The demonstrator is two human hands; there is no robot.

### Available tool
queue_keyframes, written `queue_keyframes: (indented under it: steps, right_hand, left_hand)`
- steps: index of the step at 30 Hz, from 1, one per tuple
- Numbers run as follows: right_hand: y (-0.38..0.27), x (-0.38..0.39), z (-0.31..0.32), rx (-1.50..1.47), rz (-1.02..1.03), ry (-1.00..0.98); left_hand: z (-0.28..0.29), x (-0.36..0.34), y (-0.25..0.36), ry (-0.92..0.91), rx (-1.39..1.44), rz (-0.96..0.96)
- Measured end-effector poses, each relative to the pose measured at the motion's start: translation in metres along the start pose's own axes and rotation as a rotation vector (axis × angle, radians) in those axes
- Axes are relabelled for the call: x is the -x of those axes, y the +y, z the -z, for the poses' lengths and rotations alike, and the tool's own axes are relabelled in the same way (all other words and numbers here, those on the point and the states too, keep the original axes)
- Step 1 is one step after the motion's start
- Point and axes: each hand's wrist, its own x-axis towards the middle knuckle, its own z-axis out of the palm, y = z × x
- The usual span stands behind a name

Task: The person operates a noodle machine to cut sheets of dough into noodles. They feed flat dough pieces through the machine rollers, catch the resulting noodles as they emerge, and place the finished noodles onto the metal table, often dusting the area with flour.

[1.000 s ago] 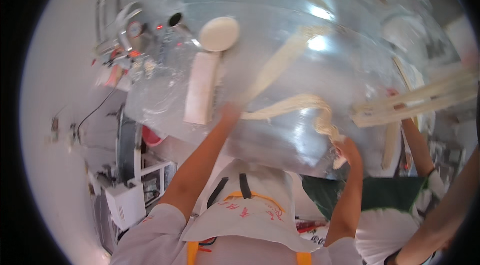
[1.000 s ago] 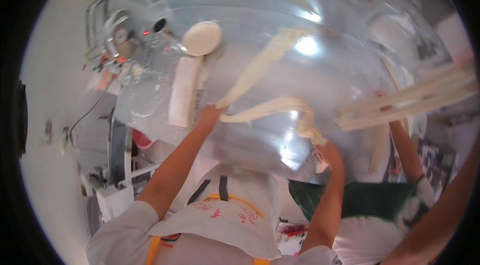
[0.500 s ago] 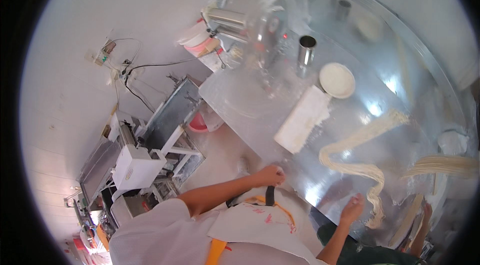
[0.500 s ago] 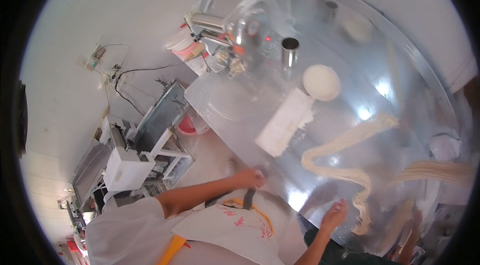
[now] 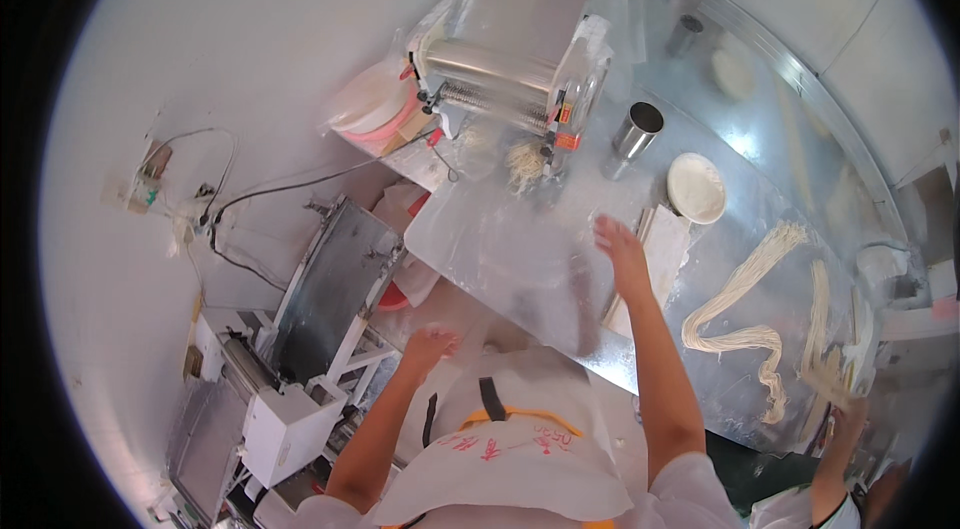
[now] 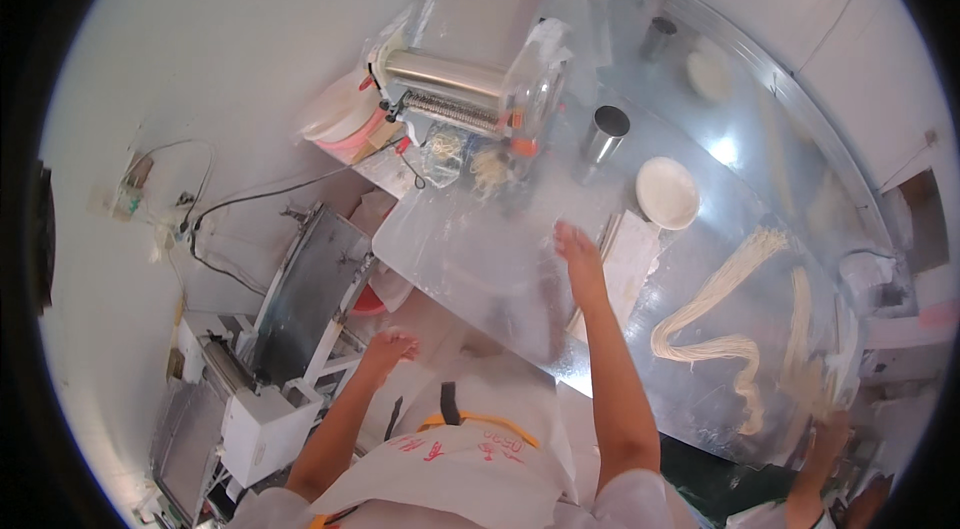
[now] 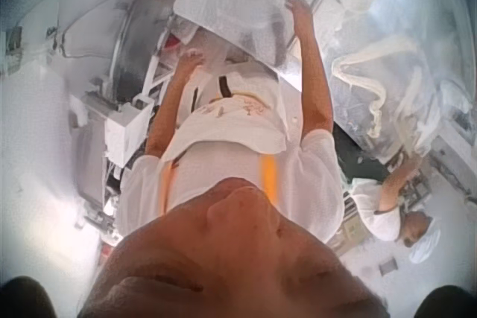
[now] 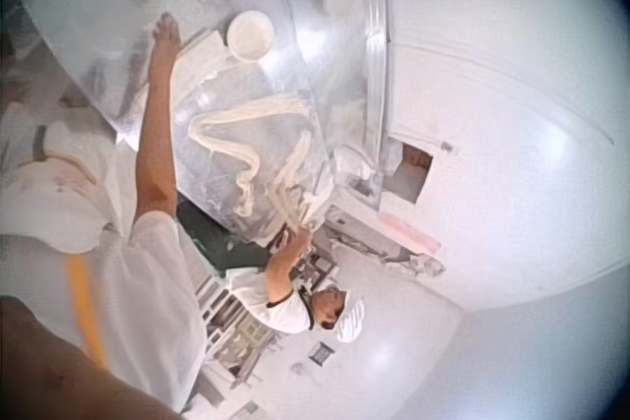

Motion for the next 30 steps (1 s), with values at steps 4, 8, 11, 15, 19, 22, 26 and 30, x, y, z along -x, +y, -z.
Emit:
queue_keyframes:
  steps: [4, 8, 11, 15, 19, 22, 26, 30]
  right_hand:
    - [0.004, -0.153, 0.010, -0.329, 0.055, 0.054]
    - [-0.023, -0.246, -0.028, -0.399, 0.047, 0.172]
    - [-0.031, -0.265, -0.050, -0.429, -0.004, 0.194]
    - [-0.038, -0.273, -0.050, -0.330, -0.144, 0.307]
    - [-0.035, -0.278, -0.040, -0.272, -0.042, 0.293]
    - [-0.034, -0.281, -0.049, -0.244, -0.017, 0.239]
    - [-0.023, -0.302, -0.015, -0.233, -0.004, 0.167]
    - [-0.028, -0.285, -0.046, -0.311, -0.044, 0.269]
  left_hand:
    - [0.026, 0.000, 0.009, 0.016, 0.039, 0.110]
    - [0.046, 0.021, 0.015, 0.093, 0.060, 0.219]
    - [0.058, 0.037, 0.016, 0.143, 0.056, 0.273]
    - [0.047, 0.033, 0.035, 0.140, 0.052, 0.310]
    - [0.035, 0.001, 0.063, 0.067, -0.013, 0.275]
    - [0.037, -0.031, 0.080, -0.015, -0.099, 0.236]
    - [0.043, -0.104, 0.110, -0.185, -0.312, 0.150]
    - [0.042, -0.171, 0.154, -0.162, -0.807, -0.183]
